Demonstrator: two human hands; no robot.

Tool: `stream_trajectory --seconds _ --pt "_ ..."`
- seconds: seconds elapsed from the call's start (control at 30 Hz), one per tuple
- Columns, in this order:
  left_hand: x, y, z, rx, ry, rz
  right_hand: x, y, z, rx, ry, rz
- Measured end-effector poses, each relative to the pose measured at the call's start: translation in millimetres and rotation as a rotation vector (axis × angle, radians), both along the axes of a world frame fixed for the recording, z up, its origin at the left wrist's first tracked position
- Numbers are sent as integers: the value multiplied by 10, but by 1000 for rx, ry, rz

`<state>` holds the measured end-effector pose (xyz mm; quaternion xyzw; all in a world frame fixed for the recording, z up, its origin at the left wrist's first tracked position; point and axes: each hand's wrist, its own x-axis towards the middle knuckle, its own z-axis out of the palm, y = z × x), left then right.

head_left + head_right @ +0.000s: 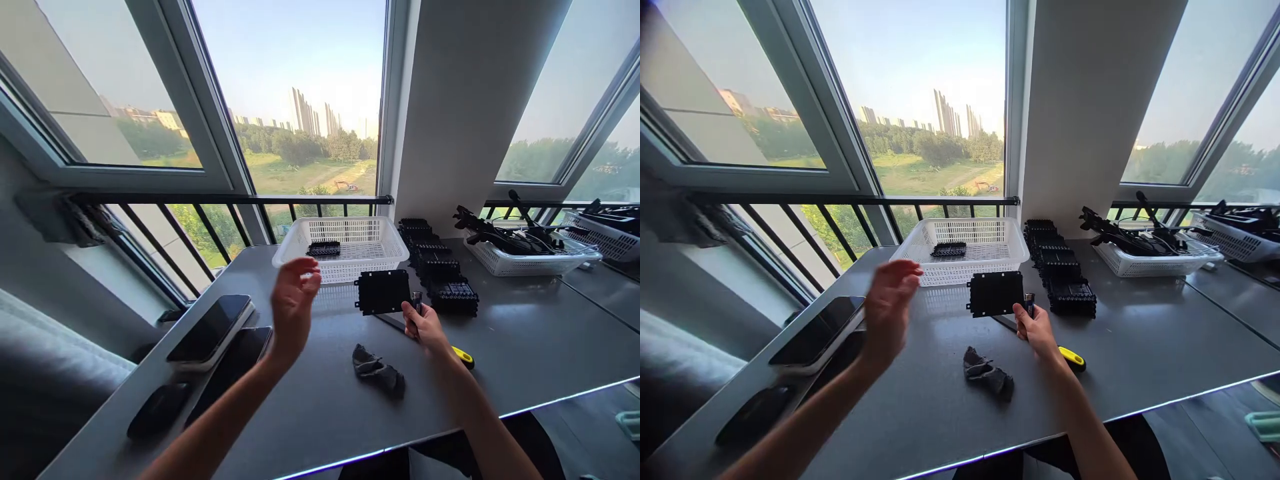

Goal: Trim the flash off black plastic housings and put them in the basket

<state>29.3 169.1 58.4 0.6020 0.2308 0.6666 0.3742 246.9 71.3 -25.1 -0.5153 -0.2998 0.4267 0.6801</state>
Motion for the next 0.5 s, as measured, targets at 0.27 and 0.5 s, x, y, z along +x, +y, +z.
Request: stream_trajectory --seconds 0.27,0.5 --pt "234 -210 -870 -402 200 -526 -177 9 20 22 -49 12" --pt "174 -307 -822 -582 65 -556 -167 -71 -22 -5 -53 71"
